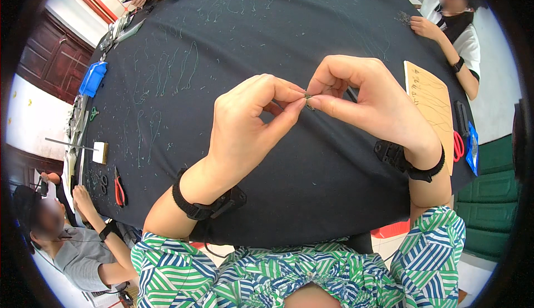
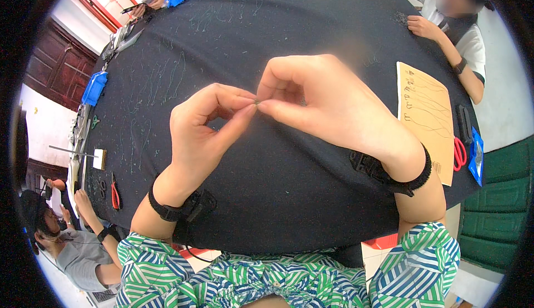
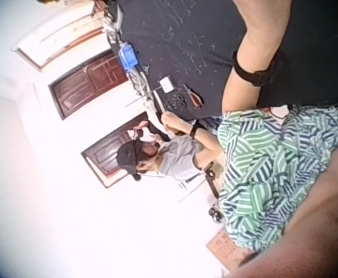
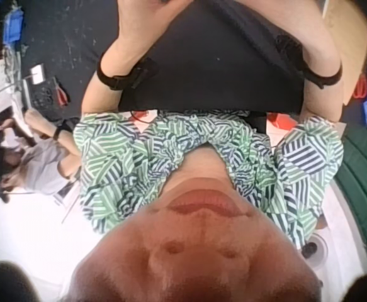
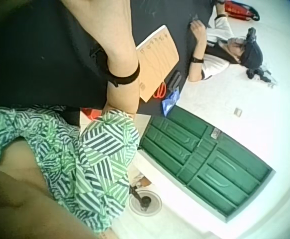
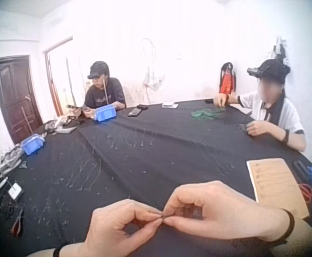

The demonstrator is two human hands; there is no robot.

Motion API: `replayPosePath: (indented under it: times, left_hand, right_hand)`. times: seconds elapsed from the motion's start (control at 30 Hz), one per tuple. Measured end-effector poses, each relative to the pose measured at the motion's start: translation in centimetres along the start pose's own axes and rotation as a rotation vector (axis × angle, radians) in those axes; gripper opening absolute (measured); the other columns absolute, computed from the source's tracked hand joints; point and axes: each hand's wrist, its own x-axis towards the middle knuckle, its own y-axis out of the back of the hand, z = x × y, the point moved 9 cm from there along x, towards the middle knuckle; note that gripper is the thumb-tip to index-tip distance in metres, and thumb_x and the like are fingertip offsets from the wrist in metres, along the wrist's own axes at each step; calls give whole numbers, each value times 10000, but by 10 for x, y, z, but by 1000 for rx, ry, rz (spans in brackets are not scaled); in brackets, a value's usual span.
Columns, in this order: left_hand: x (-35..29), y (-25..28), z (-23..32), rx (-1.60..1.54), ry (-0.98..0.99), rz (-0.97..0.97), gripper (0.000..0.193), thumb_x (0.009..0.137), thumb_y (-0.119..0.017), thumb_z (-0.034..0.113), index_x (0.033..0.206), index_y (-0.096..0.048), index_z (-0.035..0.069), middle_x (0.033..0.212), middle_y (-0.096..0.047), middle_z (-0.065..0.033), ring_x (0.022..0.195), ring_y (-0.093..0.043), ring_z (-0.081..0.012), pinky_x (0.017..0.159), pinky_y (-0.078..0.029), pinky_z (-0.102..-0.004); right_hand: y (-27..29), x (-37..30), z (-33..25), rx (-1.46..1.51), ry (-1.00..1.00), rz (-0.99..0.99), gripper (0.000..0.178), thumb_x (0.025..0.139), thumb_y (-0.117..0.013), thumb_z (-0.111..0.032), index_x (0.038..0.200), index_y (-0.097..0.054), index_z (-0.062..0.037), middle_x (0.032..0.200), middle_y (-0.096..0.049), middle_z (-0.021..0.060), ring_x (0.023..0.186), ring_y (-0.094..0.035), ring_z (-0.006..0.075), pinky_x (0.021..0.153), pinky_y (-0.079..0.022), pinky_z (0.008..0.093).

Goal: The person threads a thin green line through small metal tackle components and crimps them by hand and using pliers at a table.

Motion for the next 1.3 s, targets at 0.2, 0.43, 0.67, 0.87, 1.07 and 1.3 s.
replayPosePath:
  times: [0.2, 0.43, 0.67, 0.87, 1.07, 1.3]
  left_hand:
    - [0, -3, -3, -17, 34, -6, 86, 839, -702, -18, 917, -667, -8, 945, -695, -68, 785, -660, -88, 683, -545, -217]
    - [2, 2, -7, -33, 51, 25, 124, 793, -730, -6, 906, -680, 0, 847, -693, -63, 698, -647, -107, 591, -523, -230]
    - [0, 0, -16, -111, 155, -1, 82, 826, -715, 35, 898, -688, 6, 815, -693, -49, 705, -640, -104, 605, -504, -233]
    - [-2, -3, -18, -150, 202, -72, 99, 912, -669, 86, 966, -663, 3, 861, -677, -19, 723, -589, -33, 624, -445, -163]
    - [-7, -9, -32, -290, 392, -116, 121, 921, -664, 115, 983, -649, 12, 874, -676, -15, 733, -586, -24, 614, -443, -163]
    - [-7, -10, -32, -270, 386, -141, 116, 916, -674, 126, 965, -644, 25, 885, -677, -25, 723, -581, -24, 617, -450, -163]
  right_hand:
    - [1, -1, 2, -30, -44, -22, 89, 850, -665, -49, 854, -620, 28, 777, -609, 35, 698, -543, 76, 646, -450, 227]
    - [3, 0, 1, -8, -12, -10, 75, 849, -657, -37, 865, -624, 28, 790, -608, 31, 704, -542, 75, 649, -449, 228]
    - [2, 0, 2, -8, 44, 8, 104, 865, -630, -83, 885, -619, 19, 724, -620, 68, 669, -591, 94, 616, -471, 262]
    - [6, -1, 5, -18, 5, 21, 122, 880, -633, -104, 889, -620, 17, 713, -620, 60, 665, -592, 89, 615, -471, 256]
    - [3, 0, 7, -48, -64, -46, 104, 878, -652, -72, 877, -620, 26, 784, -607, 18, 693, -533, 65, 647, -450, 221]
    - [0, 0, 7, -27, -64, -34, 102, 874, -655, -75, 863, -624, 22, 751, -593, 7, 671, -510, 57, 615, -424, 217]
